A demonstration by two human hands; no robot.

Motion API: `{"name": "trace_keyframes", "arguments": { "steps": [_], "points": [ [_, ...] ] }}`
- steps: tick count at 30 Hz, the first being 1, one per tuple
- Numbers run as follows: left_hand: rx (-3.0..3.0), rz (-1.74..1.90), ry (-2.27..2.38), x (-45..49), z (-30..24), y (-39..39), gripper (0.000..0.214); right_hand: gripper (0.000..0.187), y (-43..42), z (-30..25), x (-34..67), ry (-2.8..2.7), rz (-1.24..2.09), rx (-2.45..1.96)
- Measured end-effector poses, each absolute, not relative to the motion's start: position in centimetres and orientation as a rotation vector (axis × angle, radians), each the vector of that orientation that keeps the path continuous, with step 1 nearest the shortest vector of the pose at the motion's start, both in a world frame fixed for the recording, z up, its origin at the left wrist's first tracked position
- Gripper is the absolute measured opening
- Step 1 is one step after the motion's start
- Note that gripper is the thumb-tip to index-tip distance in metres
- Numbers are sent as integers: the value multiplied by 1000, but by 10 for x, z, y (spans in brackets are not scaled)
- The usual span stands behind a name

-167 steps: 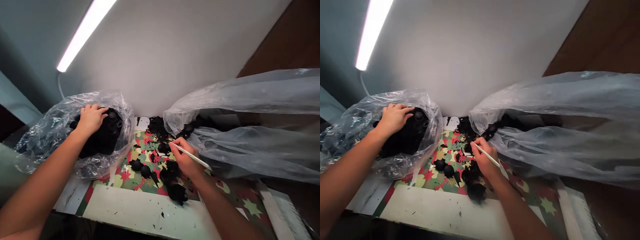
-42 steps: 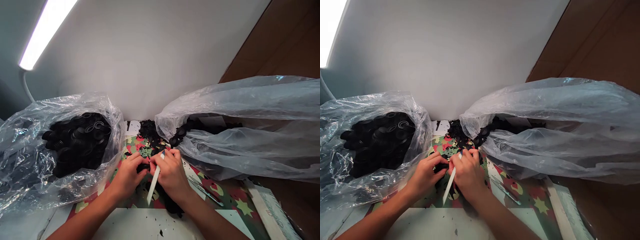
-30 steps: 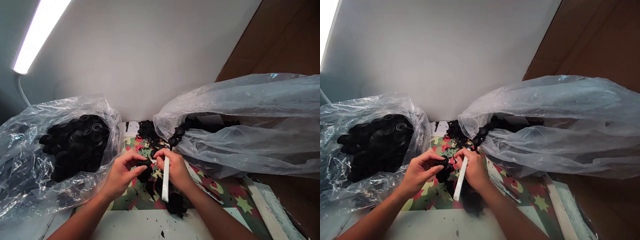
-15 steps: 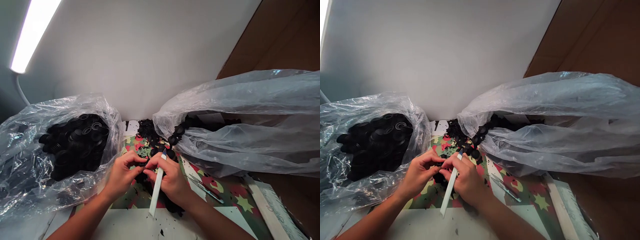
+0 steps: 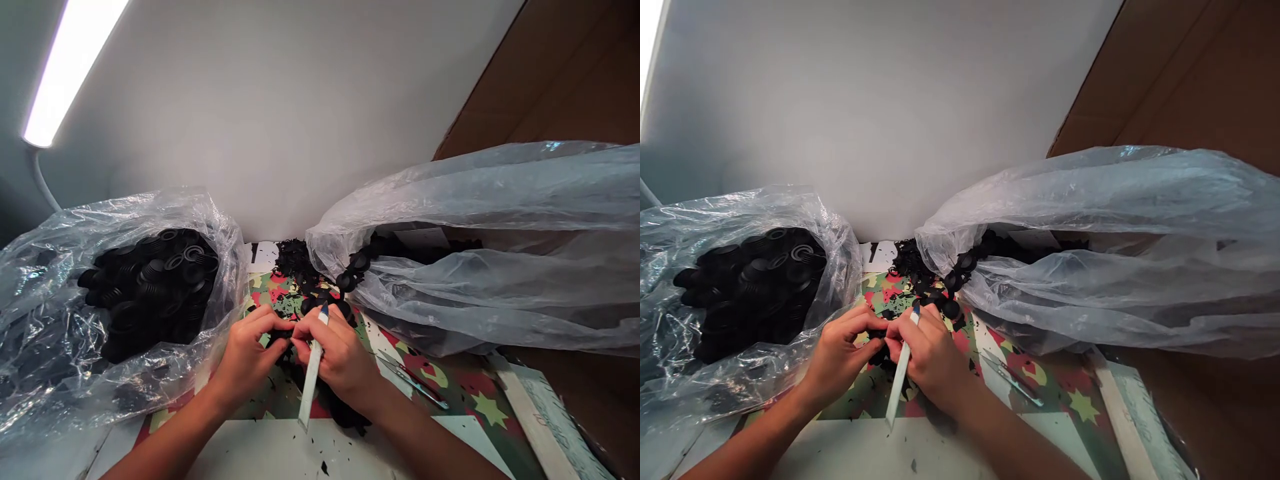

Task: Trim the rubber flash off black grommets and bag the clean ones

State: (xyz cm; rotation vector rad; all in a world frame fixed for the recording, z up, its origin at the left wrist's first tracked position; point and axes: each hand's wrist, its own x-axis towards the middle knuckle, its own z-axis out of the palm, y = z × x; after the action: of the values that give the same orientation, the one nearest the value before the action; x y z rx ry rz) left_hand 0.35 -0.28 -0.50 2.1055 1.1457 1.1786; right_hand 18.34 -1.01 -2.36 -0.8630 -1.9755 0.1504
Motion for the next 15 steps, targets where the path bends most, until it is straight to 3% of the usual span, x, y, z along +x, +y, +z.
{"name": "trace_keyframes", "arguments": {
  "steps": [10,13,15],
  "points": [
    [1679,1059,1092,11,2,-8,18,17,-14,-27,179,-1979,58,-893],
    [1465,1075,1095,8,2,-4,7,16,-18,-29,177,-1992,104,-891],
    [1310,1158,1137,1,3,2,12,16,-20,-28,177,-2018,188,-861]
  ]
}}
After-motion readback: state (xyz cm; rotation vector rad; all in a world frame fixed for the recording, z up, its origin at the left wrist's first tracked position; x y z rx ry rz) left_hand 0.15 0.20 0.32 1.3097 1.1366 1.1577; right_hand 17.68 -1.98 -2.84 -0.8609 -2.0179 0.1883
